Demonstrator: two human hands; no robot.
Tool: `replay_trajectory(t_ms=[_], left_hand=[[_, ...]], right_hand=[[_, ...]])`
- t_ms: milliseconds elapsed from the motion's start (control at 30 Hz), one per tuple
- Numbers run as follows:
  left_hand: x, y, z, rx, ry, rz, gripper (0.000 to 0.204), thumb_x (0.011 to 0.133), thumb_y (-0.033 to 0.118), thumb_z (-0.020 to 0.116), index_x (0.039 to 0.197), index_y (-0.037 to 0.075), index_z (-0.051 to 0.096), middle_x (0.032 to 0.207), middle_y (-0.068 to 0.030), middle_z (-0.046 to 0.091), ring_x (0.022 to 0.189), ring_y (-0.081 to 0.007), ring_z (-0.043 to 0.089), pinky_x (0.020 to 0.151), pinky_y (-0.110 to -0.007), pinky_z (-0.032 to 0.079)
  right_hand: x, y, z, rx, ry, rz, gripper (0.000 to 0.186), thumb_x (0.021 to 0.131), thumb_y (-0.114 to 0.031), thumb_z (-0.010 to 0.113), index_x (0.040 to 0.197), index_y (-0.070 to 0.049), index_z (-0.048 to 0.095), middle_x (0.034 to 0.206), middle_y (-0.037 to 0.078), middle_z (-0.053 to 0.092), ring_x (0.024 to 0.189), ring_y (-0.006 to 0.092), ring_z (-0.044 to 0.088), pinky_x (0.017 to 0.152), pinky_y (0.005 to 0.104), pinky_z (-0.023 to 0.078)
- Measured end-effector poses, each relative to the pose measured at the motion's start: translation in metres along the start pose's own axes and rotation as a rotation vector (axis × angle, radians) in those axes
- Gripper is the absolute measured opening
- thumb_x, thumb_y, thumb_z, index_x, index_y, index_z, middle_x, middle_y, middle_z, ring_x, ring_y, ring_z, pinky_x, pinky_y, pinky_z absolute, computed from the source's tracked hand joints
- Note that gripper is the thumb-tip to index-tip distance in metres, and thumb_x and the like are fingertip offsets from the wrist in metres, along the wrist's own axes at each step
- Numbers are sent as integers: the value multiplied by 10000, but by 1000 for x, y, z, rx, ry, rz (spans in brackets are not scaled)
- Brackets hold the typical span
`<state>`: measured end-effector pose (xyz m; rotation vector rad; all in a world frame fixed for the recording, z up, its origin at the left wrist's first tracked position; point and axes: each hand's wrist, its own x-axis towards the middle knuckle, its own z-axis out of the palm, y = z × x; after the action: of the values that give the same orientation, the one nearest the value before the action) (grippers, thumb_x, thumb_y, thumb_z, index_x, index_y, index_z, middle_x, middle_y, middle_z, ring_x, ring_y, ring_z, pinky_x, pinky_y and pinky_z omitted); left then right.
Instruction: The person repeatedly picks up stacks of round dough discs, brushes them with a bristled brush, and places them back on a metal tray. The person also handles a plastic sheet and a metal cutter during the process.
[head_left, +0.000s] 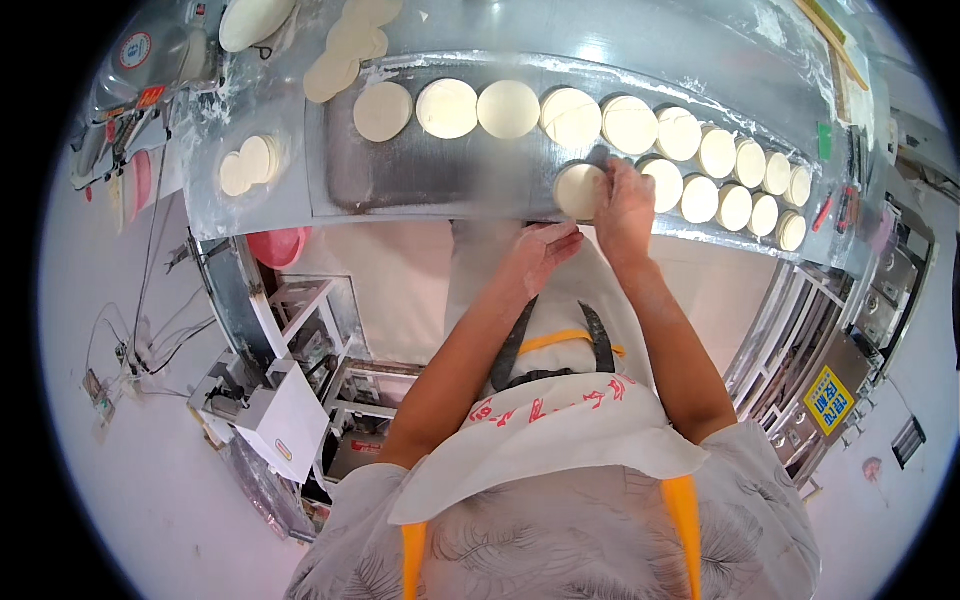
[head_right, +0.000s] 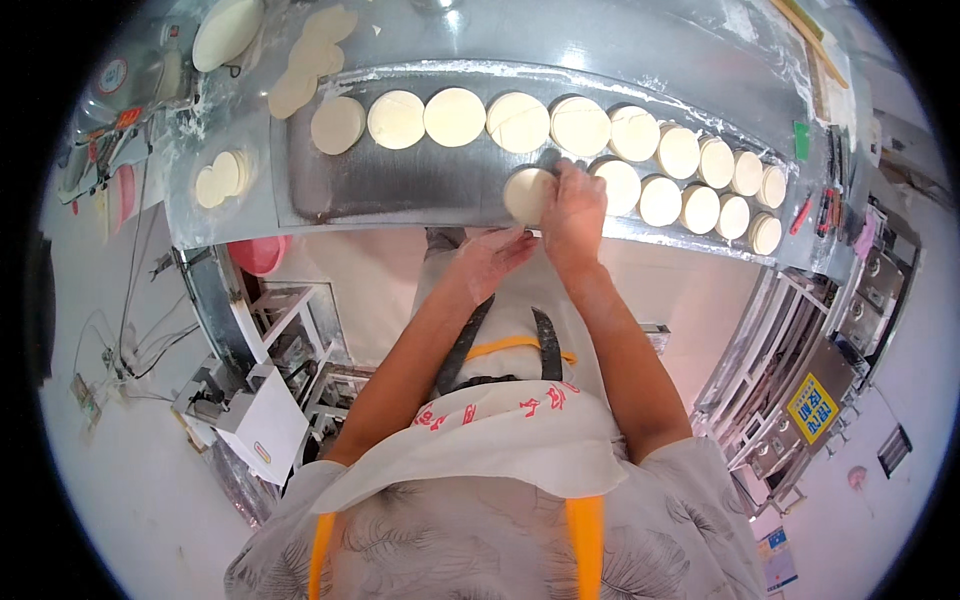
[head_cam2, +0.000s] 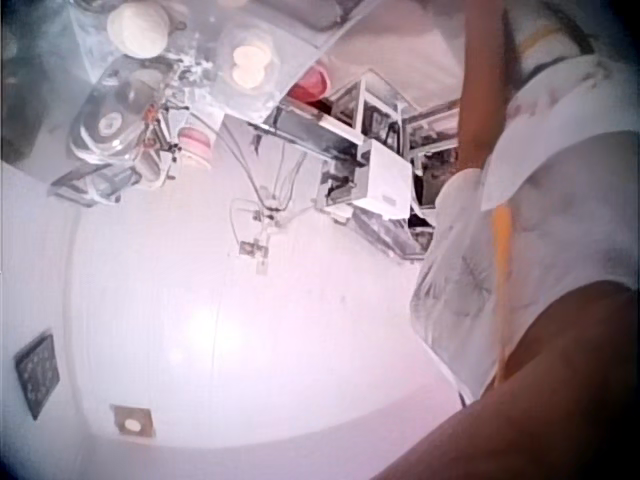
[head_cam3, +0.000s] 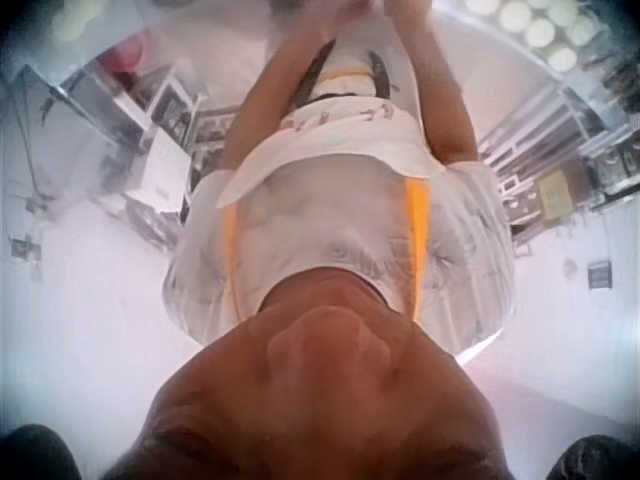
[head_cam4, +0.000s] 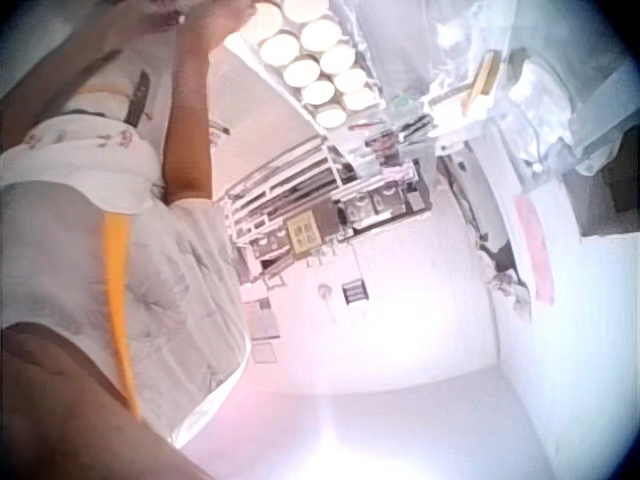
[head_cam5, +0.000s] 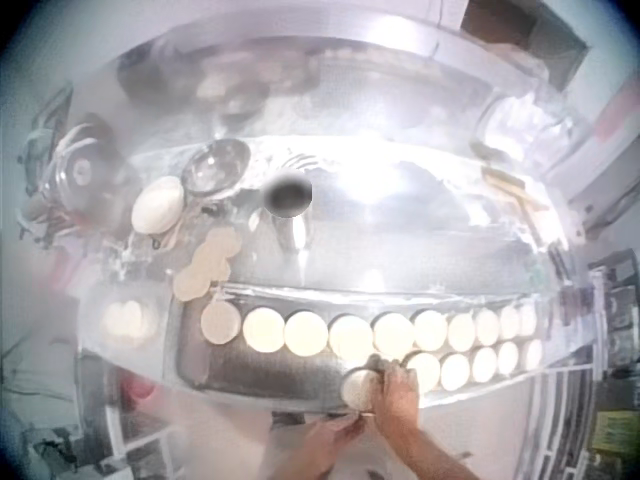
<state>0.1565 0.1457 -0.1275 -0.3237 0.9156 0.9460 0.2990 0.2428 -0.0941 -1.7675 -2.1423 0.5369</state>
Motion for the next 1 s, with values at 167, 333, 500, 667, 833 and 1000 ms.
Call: replay_trajectory(t_ms=[167, 333, 500, 667, 833, 1000], left_hand=[[-10, -3, -4, 1, 36, 165, 373, 1029, 145, 719, 1354, -8, 616, 1281, -100, 698, 1162, -214, 686, 1012, -365, 582], [-39, 12, -10, 204, 165, 235, 427, 1010, 153, 742, 1371, -41, 622, 1349, -135, 682, 1219, -230, 683, 1071, -382, 567], [-79, 40, 5, 564, 233, 345, 424, 985, 204, 784, 1324, -23, 669, 1232, -104, 732, 1118, -188, 712, 978, -357, 604], [-147, 78, 76, 668, 122, 407, 424, 981, 256, 799, 1282, -22, 690, 1150, -73, 748, 1010, -142, 715, 805, -302, 617], [-161, 100, 96, 993, 367, 520, 397, 1021, 279, 758, 1258, -32, 686, 1087, -81, 748, 976, -120, 708, 771, -298, 617], [-191, 123, 96, 715, 104, 640, 403, 1101, 338, 634, 1274, -23, 676, 1095, -96, 752, 1011, -155, 717, 858, -337, 612]], right_hand=[[-30, -22, 4, 149, -183, 2, 251, 1016, -77, 620, 1255, -16, 668, 1121, 194, 659, 1030, 408, 616, 914, 501, 502], [-47, -27, 13, 261, -343, 92, 279, 1032, -153, 627, 1278, -26, 660, 1155, 210, 661, 1093, 419, 629, 949, 479, 511], [-29, -36, -11, 799, -632, 536, 441, 1099, -372, 579, 1358, -20, 639, 1335, 179, 684, 1210, 349, 652, 1052, 444, 502], [0, -52, -53, 1897, -938, 834, 616, 1137, -528, 461, 1414, 2, 611, 1374, 115, 686, 1236, 258, 646, 1100, 443, 483], [11, -79, -80, 1474, -822, 445, 468, 1062, -319, 695, 1413, -18, 623, 1306, 74, 690, 1194, 164, 641, 1019, 337, 511], [28, -123, -143, 1266, -587, 185, 428, 990, -190, 793, 1355, -1, 674, 1172, 67, 738, 1073, 147, 678, 966, 313, 536]])
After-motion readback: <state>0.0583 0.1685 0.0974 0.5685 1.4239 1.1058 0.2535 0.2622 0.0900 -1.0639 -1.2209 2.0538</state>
